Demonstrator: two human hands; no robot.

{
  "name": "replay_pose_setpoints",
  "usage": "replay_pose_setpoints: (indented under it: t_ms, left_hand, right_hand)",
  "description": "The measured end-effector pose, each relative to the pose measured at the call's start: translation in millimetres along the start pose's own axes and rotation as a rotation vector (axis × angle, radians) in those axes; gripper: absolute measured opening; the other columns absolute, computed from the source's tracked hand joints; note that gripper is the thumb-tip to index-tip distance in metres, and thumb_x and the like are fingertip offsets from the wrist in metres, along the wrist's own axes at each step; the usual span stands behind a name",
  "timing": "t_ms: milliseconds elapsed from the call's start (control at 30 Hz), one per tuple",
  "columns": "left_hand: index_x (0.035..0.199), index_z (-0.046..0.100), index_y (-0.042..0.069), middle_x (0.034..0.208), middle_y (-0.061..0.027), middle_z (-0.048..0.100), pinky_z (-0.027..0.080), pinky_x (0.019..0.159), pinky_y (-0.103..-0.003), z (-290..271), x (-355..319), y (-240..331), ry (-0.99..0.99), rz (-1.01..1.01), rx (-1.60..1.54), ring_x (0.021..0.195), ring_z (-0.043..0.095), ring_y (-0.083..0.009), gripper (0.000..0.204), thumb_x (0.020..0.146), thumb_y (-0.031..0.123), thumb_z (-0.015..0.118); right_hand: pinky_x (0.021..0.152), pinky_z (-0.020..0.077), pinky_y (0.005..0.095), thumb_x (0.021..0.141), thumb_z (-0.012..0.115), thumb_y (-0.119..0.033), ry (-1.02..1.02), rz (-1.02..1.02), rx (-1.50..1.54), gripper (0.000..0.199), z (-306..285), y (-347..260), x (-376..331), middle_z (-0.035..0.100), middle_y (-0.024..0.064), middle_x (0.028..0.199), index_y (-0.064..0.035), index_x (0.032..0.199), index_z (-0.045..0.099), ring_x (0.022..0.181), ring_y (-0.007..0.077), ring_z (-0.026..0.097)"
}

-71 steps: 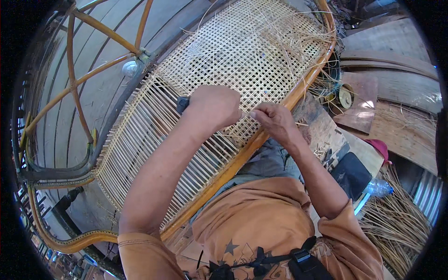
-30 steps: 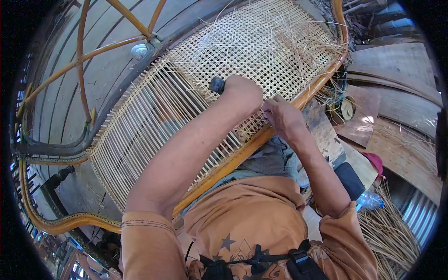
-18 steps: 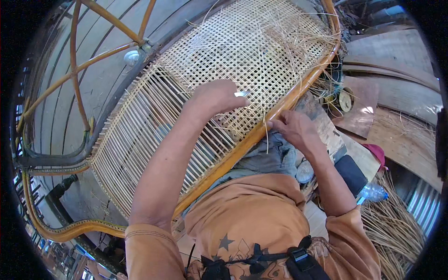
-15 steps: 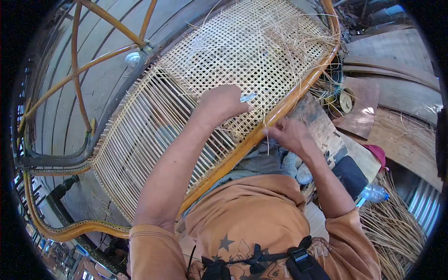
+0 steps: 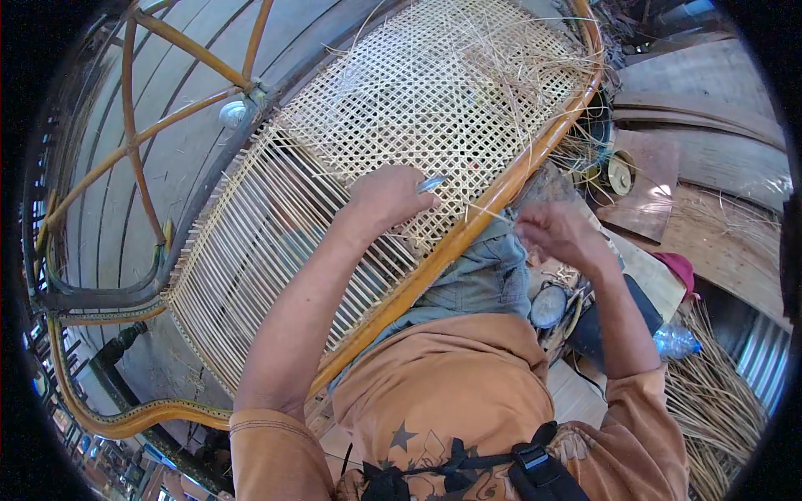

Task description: Repairing or weaving a rattan chair frame with rattan strips.

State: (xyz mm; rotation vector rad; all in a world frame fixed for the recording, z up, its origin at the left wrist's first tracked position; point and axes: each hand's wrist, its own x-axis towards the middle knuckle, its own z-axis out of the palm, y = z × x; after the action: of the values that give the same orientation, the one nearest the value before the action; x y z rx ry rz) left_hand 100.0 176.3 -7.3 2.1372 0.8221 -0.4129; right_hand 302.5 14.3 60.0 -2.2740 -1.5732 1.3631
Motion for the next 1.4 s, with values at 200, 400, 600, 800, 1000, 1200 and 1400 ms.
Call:
replay_pose_setpoints:
  t_ms: [200, 400, 600, 800, 1000, 1200, 1400]
  left_hand:
    - [0.076, 0.064, 0.005, 0.069, -0.0163, 0.062, 0.048, 0.063, -0.045, -1, 8, 5, -0.096, 0.059, 0.053, 0.069, 0.062, -0.0337, 0.025, 0.071, 0.026, 0.051]
    - [0.072, 0.064, 0.005, 0.066, -0.0165, 0.061, 0.048, 0.059, -0.044, -19, 6, -18, -0.142, -0.013, 0.17, 0.063, 0.061, -0.0329, 0.024, 0.067, 0.024, 0.052]
    - [0.07, 0.062, 0.003, 0.068, -0.0184, 0.061, 0.047, 0.06, -0.044, -15, -5, -29, -0.071, 0.017, 0.139, 0.065, 0.06, -0.0352, 0.028, 0.068, 0.028, 0.051]
    - [0.073, 0.062, 0.004, 0.068, -0.018, 0.061, 0.048, 0.062, -0.045, -21, -8, -28, -0.121, -0.06, 0.087, 0.066, 0.06, -0.0358, 0.027, 0.07, 0.029, 0.051]
    - [0.073, 0.062, 0.004, 0.067, -0.0182, 0.06, 0.048, 0.062, -0.044, -26, -21, -24, -0.057, -0.028, 0.112, 0.065, 0.059, -0.0358, 0.027, 0.07, 0.029, 0.051]
    - [0.072, 0.062, 0.002, 0.066, -0.0203, 0.059, 0.047, 0.062, -0.043, -22, -20, -27, -0.094, -0.138, 0.036, 0.064, 0.059, -0.0358, 0.029, 0.07, 0.029, 0.051]
    - [0.073, 0.062, 0.002, 0.066, -0.0201, 0.06, 0.048, 0.062, -0.042, -17, -17, -34, -0.077, -0.147, -0.011, 0.063, 0.06, -0.0353, 0.03, 0.07, 0.03, 0.052]
  right_hand:
    - [0.061, 0.0454, 0.0372, 0.084, 0.055, -0.017, 0.08, -0.135, -0.117, 0.018, -10, 20, 29, 0.057, 0.0188, 0.069, -0.0019, 0.092, 0.06, 0.065, 0.0298, 0.059]
    - [0.064, 0.0463, 0.0428, 0.084, 0.055, -0.021, 0.154, -0.118, -0.305, 0.019, 14, 1, 41, 0.059, 0.0188, 0.072, -0.0033, 0.084, 0.061, 0.072, 0.036, 0.059]
    - [0.065, 0.0469, 0.0438, 0.085, 0.052, -0.02, 0.316, -0.022, -0.341, 0.016, 31, -21, 35, 0.058, 0.0167, 0.076, -0.0056, 0.083, 0.057, 0.074, 0.0357, 0.058]
    - [0.065, 0.047, 0.0436, 0.085, 0.052, -0.018, 0.317, -0.039, -0.218, 0.015, 49, -23, 25, 0.058, 0.0163, 0.078, -0.0048, 0.082, 0.056, 0.075, 0.0359, 0.058]
    - [0.065, 0.0475, 0.0419, 0.084, 0.053, -0.018, 0.375, -0.083, -0.255, 0.013, 48, 2, 53, 0.057, 0.0166, 0.076, -0.0047, 0.081, 0.055, 0.074, 0.0359, 0.057]
    - [0.062, 0.0474, 0.0396, 0.082, 0.057, -0.018, 0.435, -0.099, 0.083, 0.014, 56, 14, 53, 0.056, 0.0165, 0.074, -0.0043, 0.08, 0.056, 0.07, 0.0351, 0.057]
    - [0.057, 0.0448, 0.036, 0.079, 0.058, -0.02, 0.261, -0.04, 0.259, 0.018, 33, 9, 42, 0.057, 0.0173, 0.072, -0.0023, 0.082, 0.059, 0.066, 0.0295, 0.058]
